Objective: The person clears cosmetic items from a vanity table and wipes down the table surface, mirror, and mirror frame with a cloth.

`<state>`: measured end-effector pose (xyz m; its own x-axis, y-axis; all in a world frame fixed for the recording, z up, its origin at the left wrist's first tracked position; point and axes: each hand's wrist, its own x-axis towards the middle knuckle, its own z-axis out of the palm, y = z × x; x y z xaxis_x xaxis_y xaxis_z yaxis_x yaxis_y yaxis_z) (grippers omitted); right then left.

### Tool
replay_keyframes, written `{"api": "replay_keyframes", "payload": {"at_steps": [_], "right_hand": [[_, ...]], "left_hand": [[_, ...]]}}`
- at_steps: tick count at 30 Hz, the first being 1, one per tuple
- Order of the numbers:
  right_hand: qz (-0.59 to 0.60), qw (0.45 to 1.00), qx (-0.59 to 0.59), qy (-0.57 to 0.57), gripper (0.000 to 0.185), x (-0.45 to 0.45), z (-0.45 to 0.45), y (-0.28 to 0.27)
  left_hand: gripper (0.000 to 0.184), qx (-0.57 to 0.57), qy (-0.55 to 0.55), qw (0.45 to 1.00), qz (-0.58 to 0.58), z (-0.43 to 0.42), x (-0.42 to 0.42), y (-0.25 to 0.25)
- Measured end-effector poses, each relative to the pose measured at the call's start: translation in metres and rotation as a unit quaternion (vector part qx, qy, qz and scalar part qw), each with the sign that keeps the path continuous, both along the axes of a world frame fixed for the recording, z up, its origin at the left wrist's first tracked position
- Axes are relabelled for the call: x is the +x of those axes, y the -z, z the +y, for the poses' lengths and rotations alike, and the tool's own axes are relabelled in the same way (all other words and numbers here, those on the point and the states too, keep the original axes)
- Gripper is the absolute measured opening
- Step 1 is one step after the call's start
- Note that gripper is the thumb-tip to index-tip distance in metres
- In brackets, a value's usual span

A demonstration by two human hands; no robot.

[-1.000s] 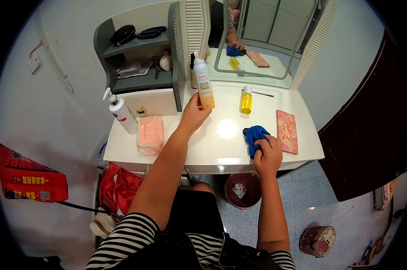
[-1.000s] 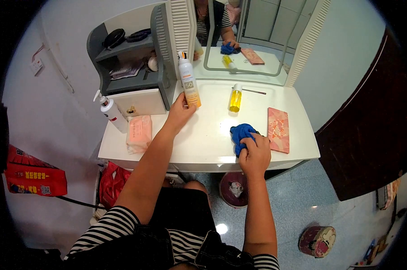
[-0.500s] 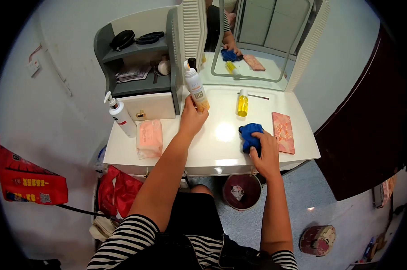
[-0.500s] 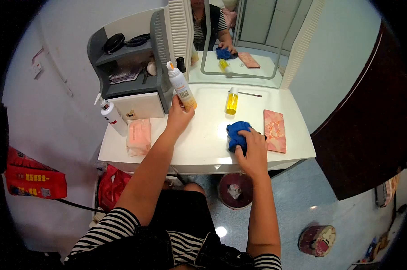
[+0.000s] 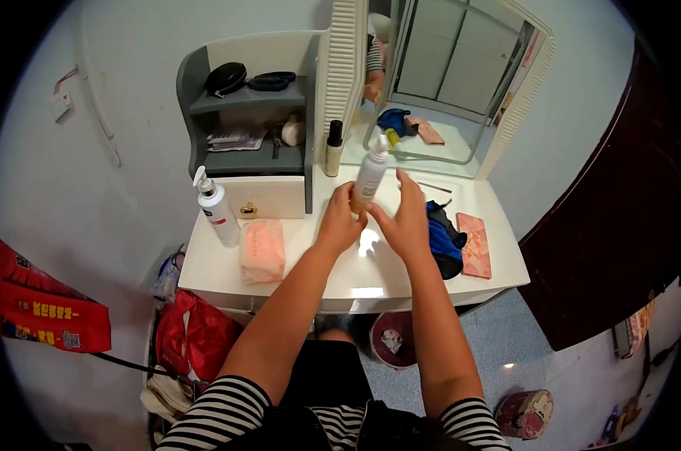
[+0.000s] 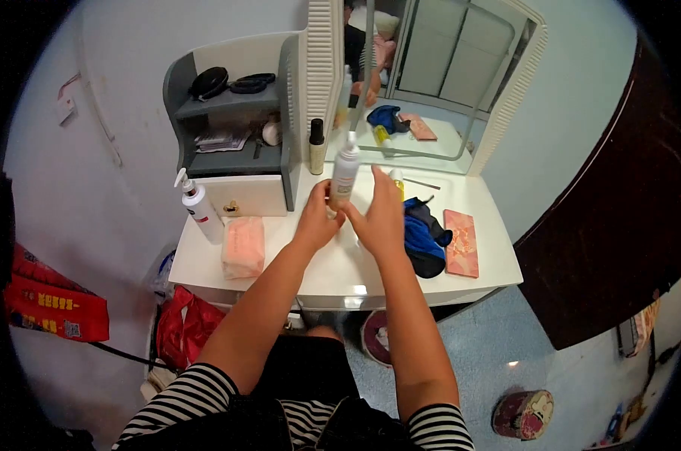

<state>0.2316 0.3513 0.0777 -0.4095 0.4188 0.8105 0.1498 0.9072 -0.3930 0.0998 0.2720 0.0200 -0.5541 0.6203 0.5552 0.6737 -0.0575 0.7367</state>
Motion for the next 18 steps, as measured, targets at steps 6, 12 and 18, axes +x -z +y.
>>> {"api": "replay_keyframes", "payload": {"at_steps": [6, 12, 18], "right_hand": [[0.068, 0.952, -0.243, -0.171, 0.047, -0.030, 0.035, -0.023], [-0.123, 0.956, -0.236, -0.127, 0.048, -0.034, 0.034, -0.007], [-0.047, 0.959, -0.237, -0.150, 0.049, -0.095, 0.024, 0.017]], "left_hand": [[0.072, 0.016, -0.017, 0.997, 0.071, -0.004, 0.006, -0.003], [0.045, 0.008, -0.033, 0.999, -0.014, -0.057, 0.004, -0.005], [0.027, -0.045, -0.008, 0.999, 0.021, -0.090, 0.011, 0.005]]}}
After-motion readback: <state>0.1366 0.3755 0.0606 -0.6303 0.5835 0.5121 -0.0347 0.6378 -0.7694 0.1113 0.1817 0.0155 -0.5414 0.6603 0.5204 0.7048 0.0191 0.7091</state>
